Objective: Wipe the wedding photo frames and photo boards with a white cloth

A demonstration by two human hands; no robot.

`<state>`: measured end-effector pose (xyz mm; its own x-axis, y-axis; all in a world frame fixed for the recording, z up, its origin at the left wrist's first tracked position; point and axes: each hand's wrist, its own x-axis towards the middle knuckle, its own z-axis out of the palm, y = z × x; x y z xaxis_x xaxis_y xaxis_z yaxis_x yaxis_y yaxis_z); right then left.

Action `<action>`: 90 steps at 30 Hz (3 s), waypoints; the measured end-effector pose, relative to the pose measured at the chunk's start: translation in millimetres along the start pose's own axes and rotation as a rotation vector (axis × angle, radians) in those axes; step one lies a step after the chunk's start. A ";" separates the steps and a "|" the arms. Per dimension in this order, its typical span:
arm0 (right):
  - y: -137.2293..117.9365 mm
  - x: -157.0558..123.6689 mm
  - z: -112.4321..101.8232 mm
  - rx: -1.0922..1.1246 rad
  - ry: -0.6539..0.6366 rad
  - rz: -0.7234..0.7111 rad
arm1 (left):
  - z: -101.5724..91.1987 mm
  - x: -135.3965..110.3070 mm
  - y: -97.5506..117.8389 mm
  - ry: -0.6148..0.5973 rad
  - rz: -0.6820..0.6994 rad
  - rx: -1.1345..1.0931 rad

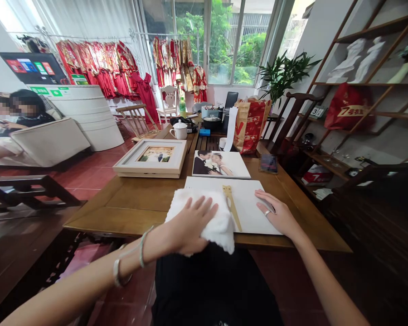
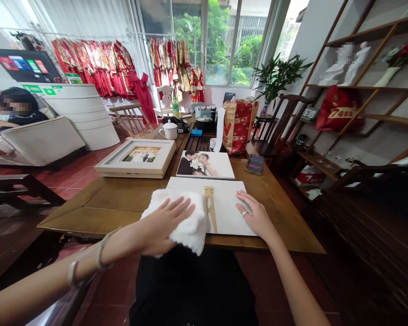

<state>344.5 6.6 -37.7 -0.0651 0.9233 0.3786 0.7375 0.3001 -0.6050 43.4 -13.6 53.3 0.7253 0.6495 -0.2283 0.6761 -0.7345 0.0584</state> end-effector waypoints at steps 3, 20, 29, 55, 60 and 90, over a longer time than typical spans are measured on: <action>0.8 -2.0 -0.2 -0.011 -0.009 0.002 | 2.9 34.4 -23.3 0.085 0.016 0.039; -1.1 2.9 0.8 -0.012 -0.001 0.001 | 17.8 -7.3 31.4 0.069 0.067 -0.037; -0.3 -2.2 -0.1 -0.020 -0.018 0.005 | 4.1 76.7 -36.1 0.154 0.067 -0.008; 3.1 0.8 1.8 0.040 -0.016 -0.026 | 0.1 78.9 70.4 0.205 -0.101 0.199; 6.8 -1.5 4.7 0.002 -0.002 -0.020 | -1.9 128.6 37.9 0.284 -0.144 0.259; 5.8 -1.3 5.5 0.069 0.153 0.096 | -15.9 161.5 11.2 0.275 0.244 0.189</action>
<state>345.1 8.5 -45.6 0.1101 0.9026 0.4162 0.6875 0.2333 -0.6877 170.2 86.2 32.5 0.8865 0.4610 0.0396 0.4624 -0.8802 -0.1067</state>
